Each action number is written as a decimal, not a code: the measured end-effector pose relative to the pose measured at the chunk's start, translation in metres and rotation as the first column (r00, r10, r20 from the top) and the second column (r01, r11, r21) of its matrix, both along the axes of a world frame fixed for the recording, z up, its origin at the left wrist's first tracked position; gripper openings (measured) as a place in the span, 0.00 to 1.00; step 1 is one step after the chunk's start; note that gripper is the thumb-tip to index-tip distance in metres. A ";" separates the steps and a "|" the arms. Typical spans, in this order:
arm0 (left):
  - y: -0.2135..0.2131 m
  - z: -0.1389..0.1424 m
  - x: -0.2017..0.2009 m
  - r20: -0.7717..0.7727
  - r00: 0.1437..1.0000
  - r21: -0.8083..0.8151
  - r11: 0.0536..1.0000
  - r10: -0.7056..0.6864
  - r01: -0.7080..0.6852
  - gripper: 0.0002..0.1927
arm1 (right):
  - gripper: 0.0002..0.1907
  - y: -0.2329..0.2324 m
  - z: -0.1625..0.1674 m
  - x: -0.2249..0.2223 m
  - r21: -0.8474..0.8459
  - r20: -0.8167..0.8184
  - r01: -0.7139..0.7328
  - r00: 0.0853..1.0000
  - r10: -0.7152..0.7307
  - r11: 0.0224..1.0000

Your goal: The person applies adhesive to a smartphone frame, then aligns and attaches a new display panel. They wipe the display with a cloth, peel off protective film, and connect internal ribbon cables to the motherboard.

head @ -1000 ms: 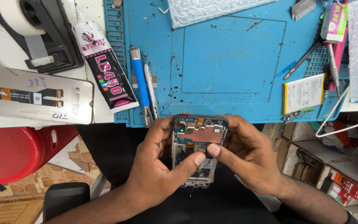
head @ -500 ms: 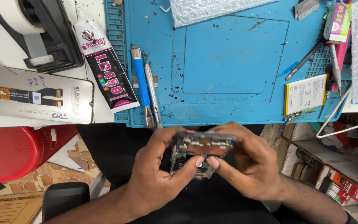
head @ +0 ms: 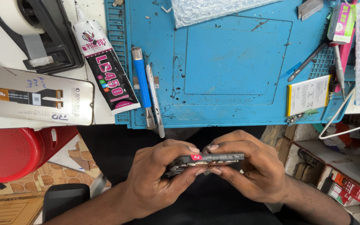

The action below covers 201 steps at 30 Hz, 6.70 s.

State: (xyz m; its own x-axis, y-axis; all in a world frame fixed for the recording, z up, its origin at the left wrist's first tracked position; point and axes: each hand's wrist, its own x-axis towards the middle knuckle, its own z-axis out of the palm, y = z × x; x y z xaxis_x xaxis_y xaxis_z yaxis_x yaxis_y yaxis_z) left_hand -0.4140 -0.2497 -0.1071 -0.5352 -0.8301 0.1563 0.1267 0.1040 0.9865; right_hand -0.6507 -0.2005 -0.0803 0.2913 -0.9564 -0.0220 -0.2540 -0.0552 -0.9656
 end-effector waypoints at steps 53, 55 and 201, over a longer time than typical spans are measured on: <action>-0.007 0.001 0.001 0.002 1.000 -0.175 0.985 -0.001 0.001 0.23 | 0.18 0.000 0.003 0.012 -0.082 0.001 0.037 0.999 -0.037 0.996; -0.006 0.000 0.004 0.007 1.000 -0.167 0.986 -0.023 0.024 0.22 | 0.17 0.001 0.005 0.014 -0.105 -0.023 0.035 0.999 -0.037 0.994; -0.009 0.007 0.000 0.029 0.993 0.621 0.781 -0.112 0.069 0.22 | 0.16 -0.002 -0.001 0.026 0.584 0.269 0.138 0.897 -0.350 0.800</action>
State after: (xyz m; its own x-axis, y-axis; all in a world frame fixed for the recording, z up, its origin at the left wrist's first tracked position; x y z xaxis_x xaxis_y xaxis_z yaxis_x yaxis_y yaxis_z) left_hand -0.4138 -0.2584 -0.1000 -0.6037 -0.6844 -0.4088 0.0423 -0.5395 0.8409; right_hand -0.6245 -0.2023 -0.0817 0.1391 -0.8567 -0.4967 0.1696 0.5148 -0.8404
